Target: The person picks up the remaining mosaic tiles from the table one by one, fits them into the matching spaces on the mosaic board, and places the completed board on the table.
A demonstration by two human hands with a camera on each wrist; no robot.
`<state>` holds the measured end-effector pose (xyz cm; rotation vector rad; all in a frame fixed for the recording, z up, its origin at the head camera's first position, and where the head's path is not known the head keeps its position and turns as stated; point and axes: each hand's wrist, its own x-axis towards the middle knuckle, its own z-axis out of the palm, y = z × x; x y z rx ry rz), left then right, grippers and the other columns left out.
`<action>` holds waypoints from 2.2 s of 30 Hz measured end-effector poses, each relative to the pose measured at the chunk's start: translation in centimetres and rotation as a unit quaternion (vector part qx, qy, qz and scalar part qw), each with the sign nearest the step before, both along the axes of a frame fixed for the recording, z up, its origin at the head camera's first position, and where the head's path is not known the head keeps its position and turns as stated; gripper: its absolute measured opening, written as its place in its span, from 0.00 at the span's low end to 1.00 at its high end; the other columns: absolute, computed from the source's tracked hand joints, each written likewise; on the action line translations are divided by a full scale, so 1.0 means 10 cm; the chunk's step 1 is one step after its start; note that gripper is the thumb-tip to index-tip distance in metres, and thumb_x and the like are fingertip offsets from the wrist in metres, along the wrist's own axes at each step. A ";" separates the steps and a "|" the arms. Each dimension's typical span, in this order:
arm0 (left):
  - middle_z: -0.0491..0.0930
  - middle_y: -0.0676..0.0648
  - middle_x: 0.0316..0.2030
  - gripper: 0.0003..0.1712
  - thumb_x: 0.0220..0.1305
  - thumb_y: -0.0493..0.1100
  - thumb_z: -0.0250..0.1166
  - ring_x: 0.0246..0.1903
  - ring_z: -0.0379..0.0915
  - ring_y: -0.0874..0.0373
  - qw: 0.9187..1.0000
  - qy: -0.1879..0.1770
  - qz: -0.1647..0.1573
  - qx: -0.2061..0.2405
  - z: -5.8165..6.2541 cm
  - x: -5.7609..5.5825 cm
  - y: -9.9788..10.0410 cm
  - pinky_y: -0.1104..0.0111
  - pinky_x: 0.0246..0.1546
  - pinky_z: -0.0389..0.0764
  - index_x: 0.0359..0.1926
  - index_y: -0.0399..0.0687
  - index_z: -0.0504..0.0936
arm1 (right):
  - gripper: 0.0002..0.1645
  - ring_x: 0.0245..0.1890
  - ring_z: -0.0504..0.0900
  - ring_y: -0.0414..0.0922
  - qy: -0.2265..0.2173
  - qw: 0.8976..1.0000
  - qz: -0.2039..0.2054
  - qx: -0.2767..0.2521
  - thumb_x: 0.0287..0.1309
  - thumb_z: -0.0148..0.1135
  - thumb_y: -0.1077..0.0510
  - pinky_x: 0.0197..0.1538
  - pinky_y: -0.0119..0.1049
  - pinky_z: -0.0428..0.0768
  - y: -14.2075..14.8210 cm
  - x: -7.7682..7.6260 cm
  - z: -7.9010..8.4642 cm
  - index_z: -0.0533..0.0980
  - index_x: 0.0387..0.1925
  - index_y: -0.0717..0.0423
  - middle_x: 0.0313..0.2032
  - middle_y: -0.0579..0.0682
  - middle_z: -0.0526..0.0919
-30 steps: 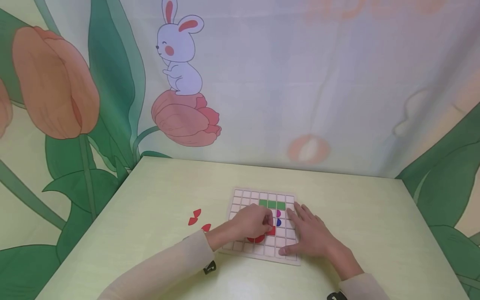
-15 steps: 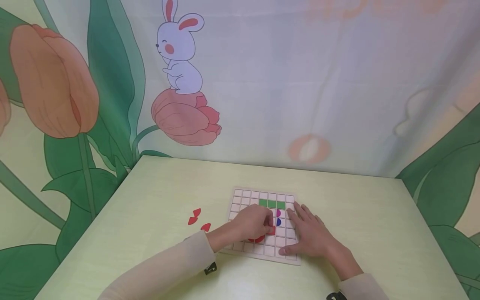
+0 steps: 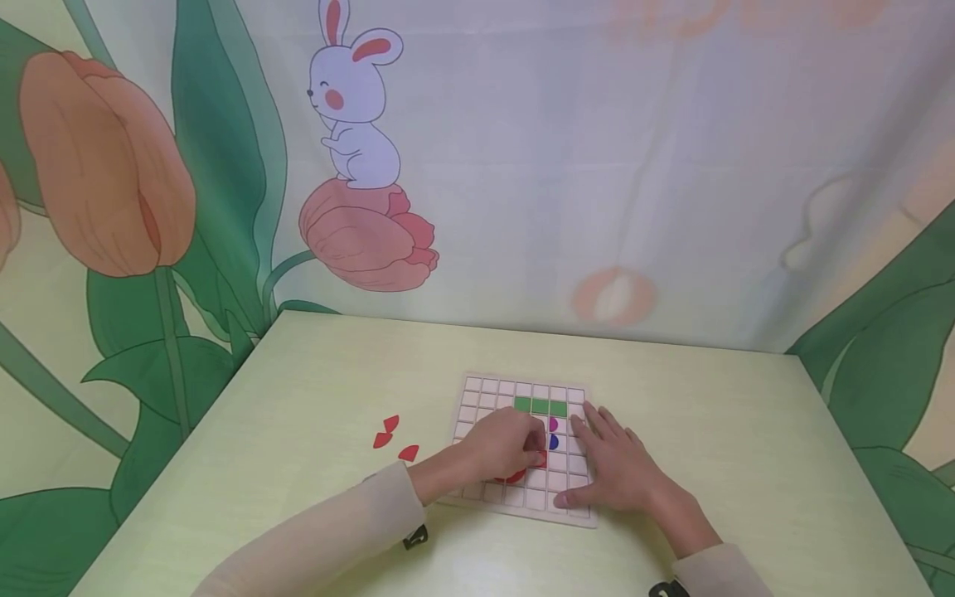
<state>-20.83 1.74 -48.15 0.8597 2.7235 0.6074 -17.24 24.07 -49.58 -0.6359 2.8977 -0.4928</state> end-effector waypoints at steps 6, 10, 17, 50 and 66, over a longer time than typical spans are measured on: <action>0.79 0.61 0.26 0.08 0.70 0.45 0.74 0.29 0.74 0.66 1.000 0.020 -0.012 -0.009 -0.03 0.00 0.01 0.76 0.31 0.74 0.32 0.56 0.86 | 0.77 0.79 0.49 0.73 -0.005 1.000 0.001 0.001 0.44 0.75 0.19 0.71 0.76 0.57 0.00 0.00 0.00 0.59 0.80 0.65 0.81 0.69 0.50; 0.80 0.61 0.26 0.06 0.70 0.45 0.74 0.30 0.73 0.67 1.000 0.026 -0.012 -0.006 -0.03 -0.02 0.00 0.76 0.32 0.74 0.33 0.56 0.87 | 0.78 0.79 0.49 0.72 -0.005 1.000 -0.001 0.002 0.43 0.75 0.19 0.71 0.76 0.57 0.00 0.00 0.01 0.59 0.80 0.64 0.81 0.69 0.50; 0.80 0.61 0.31 0.06 0.70 0.48 0.74 0.33 0.73 0.65 1.000 0.017 0.007 0.004 0.10 -0.09 -0.21 0.74 0.34 0.76 0.43 0.53 0.89 | 0.77 0.79 0.50 0.72 -0.006 1.000 -0.004 0.003 0.43 0.75 0.19 0.71 0.76 0.57 -0.01 0.00 0.00 0.60 0.80 0.64 0.81 0.68 0.51; 0.82 0.48 0.45 0.17 0.67 0.43 0.76 0.47 0.77 0.51 0.989 -0.040 0.146 -0.006 0.28 -0.52 -1.99 0.60 0.52 0.83 0.54 0.43 0.86 | 0.79 0.81 0.47 0.70 -0.026 0.999 -0.021 0.016 0.42 0.76 0.19 0.72 0.76 0.55 -0.02 -0.01 0.00 0.57 0.81 0.62 0.82 0.66 0.49; 0.79 0.52 0.36 0.08 0.65 0.37 0.76 0.38 0.75 0.57 0.994 -0.046 0.095 0.013 0.05 -0.41 -2.08 0.64 0.46 0.80 0.41 0.44 0.85 | 0.78 0.80 0.47 0.71 -0.022 1.000 -0.018 0.010 0.42 0.76 0.20 0.71 0.77 0.55 -0.02 -0.01 0.00 0.58 0.81 0.63 0.82 0.67 0.49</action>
